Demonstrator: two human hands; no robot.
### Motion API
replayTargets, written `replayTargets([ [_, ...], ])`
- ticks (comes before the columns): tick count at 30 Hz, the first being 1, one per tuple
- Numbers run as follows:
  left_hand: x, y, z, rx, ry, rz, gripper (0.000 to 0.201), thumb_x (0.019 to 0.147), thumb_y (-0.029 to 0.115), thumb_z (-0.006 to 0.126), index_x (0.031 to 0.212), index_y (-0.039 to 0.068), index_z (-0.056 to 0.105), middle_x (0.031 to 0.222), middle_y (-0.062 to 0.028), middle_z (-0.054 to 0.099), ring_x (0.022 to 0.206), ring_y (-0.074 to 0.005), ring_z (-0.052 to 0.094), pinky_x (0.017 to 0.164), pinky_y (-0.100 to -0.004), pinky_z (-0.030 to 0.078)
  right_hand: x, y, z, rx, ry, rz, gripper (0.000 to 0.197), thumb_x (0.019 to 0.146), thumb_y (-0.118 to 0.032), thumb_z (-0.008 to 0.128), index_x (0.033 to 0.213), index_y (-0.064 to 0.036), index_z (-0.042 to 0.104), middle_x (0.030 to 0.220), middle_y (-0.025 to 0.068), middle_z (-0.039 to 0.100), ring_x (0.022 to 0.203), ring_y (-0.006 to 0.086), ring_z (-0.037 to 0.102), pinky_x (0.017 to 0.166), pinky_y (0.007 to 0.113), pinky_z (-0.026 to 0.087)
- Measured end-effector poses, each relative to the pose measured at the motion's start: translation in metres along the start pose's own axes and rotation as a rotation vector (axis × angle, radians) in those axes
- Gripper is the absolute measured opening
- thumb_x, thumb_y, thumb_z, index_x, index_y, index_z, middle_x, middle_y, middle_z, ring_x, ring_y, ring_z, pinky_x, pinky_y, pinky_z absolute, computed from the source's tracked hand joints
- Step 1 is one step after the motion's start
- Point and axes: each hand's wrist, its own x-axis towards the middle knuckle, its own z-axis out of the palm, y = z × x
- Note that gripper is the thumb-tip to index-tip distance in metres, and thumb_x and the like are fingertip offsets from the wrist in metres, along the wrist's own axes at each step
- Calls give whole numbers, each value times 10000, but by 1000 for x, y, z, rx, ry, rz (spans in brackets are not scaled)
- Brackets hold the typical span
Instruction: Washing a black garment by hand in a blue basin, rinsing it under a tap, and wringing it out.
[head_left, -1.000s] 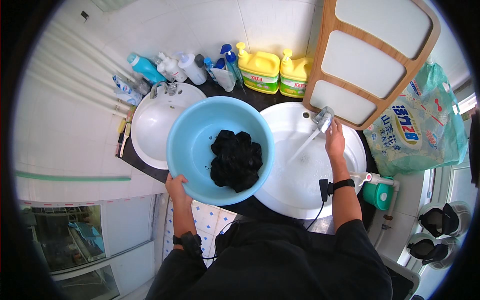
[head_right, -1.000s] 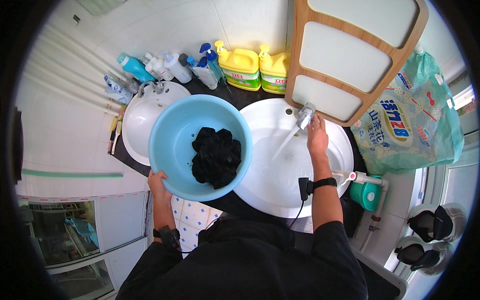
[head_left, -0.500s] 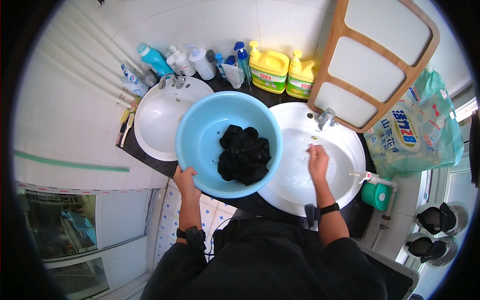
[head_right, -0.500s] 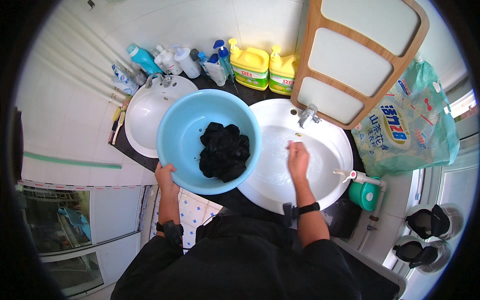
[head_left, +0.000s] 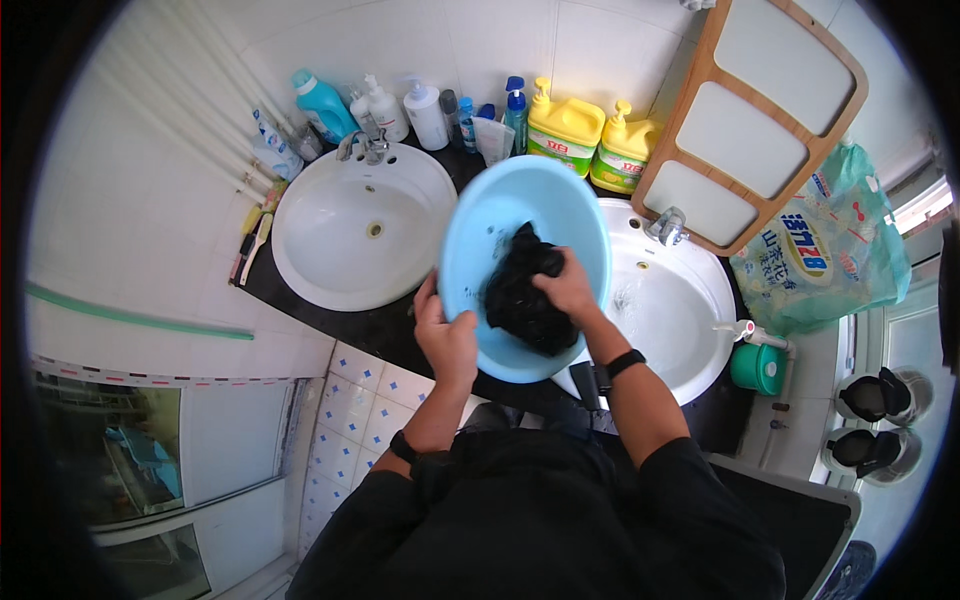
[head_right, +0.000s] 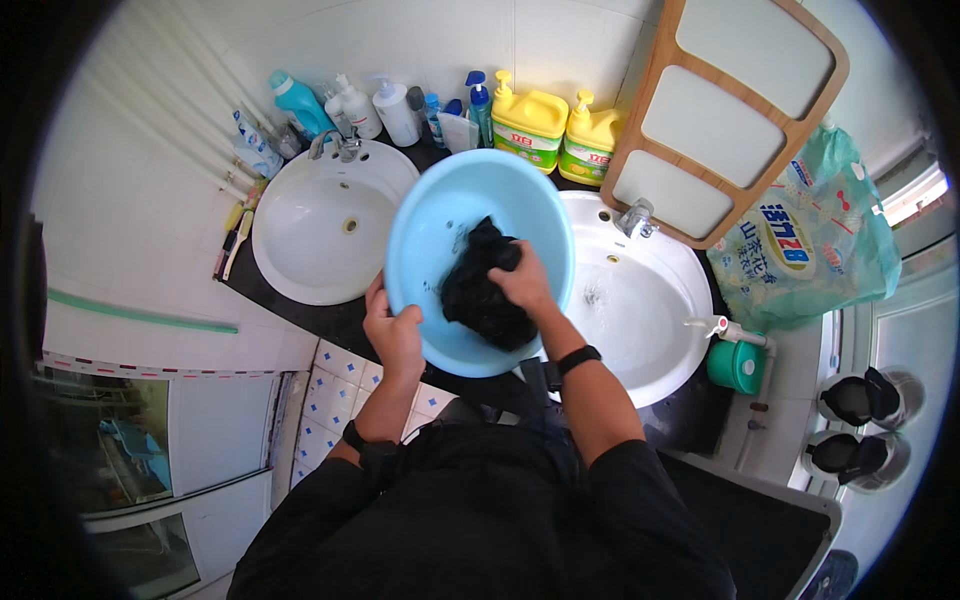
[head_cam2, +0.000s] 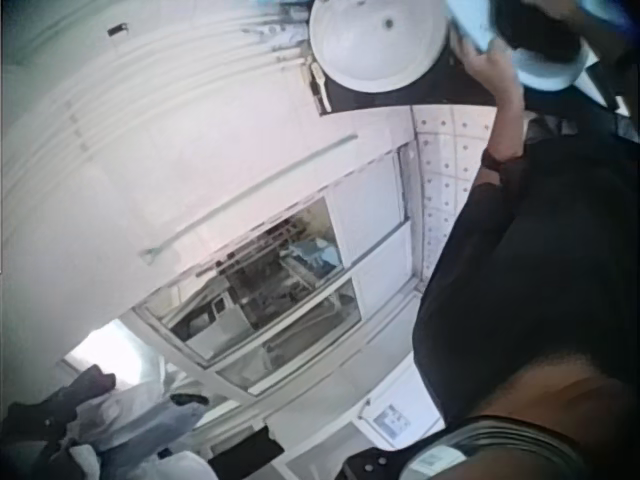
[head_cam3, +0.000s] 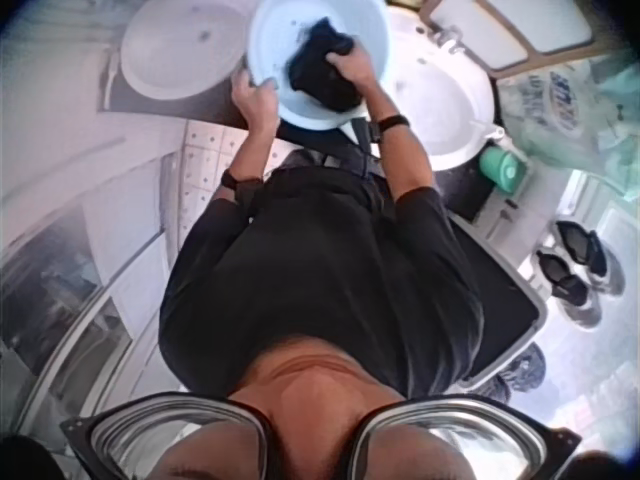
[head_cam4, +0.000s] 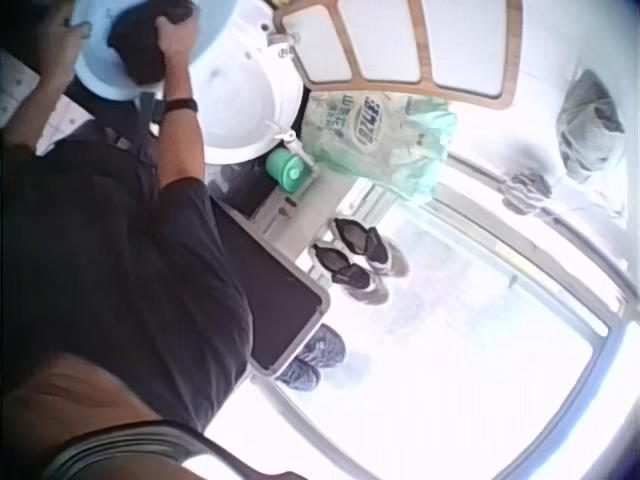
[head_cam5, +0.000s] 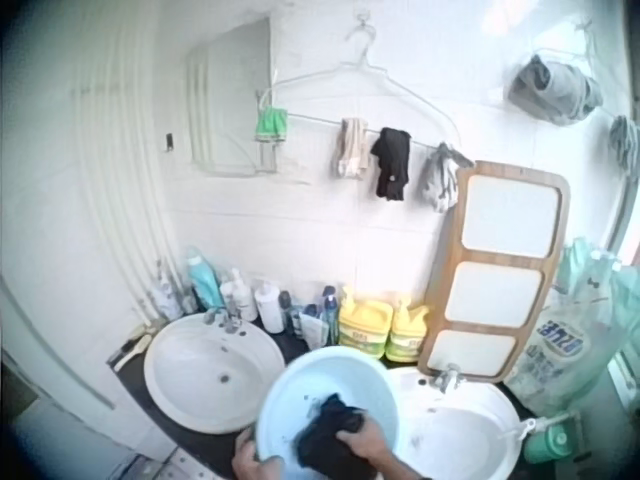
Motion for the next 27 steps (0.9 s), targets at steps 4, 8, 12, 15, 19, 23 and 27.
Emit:
replayTargets([
  [4, -3, 8, 7, 228, -214, 604, 96, 593, -59, 541, 615, -55, 448, 1292, -210, 515, 1259, -370, 443, 1014, -419, 365, -15, -28, -44, 815, 49, 55, 478, 722, -54, 689, 1158, -17, 496, 1006, 105, 604, 888, 212, 615, 797, 335, 522],
  [8, -1, 22, 10, 160, -310, 870, 193, 599, -84, 538, 560, -23, 358, 1259, -235, 525, 1267, -459, 396, 1013, -528, 353, -47, -61, -93, 1191, 249, 61, 449, 860, -277, 584, 1234, -43, 502, 1079, 122, 612, 934, 282, 623, 871, 402, 524],
  [12, 6, 26, 21, 93, -309, 1012, 226, 619, -67, 561, 554, -4, 354, 1239, -227, 541, 1260, -448, 408, 1032, -570, 338, -77, -54, -117, 1364, 211, -22, 438, 924, -354, 507, 1242, -52, 506, 1124, 116, 610, 945, 264, 613, 856, 387, 522],
  [15, 8, 13, 24, 63, -448, 1249, 275, 633, -73, 566, 529, 29, 333, 1211, -204, 562, 1262, -403, 421, 1065, -680, 254, -105, -38, -114, 1451, 105, -140, 439, 932, -364, 492, 1239, -51, 509, 1125, 117, 610, 945, 260, 612, 853, 383, 522],
  [19, -1, 3, 22, 58, -489, 1230, 269, 675, -85, 555, 521, 39, 374, 1231, -130, 570, 1264, -329, 447, 1074, -676, 237, -127, -17, -104, 1557, -30, -272, 440, 942, -376, 473, 1236, -50, 511, 1127, 120, 610, 945, 254, 610, 849, 378, 522],
  [23, -1, -2, 22, 51, -448, 1161, 271, 678, -95, 549, 522, 34, 369, 1241, -132, 561, 1265, -338, 443, 1069, -680, 242, -122, -13, -104, 1611, -135, -366, 444, 953, -389, 453, 1232, -49, 514, 1130, 122, 610, 945, 248, 608, 844, 373, 521],
  [27, 6, -3, 18, 85, -388, 1172, 267, 658, -121, 550, 535, 25, 363, 1249, -149, 552, 1267, -365, 436, 1059, -690, 244, -108, -49, -107, 1465, -219, -453, 449, 981, -408, 403, 1206, -41, 529, 1121, 117, 614, 926, 235, 601, 830, 354, 515],
])
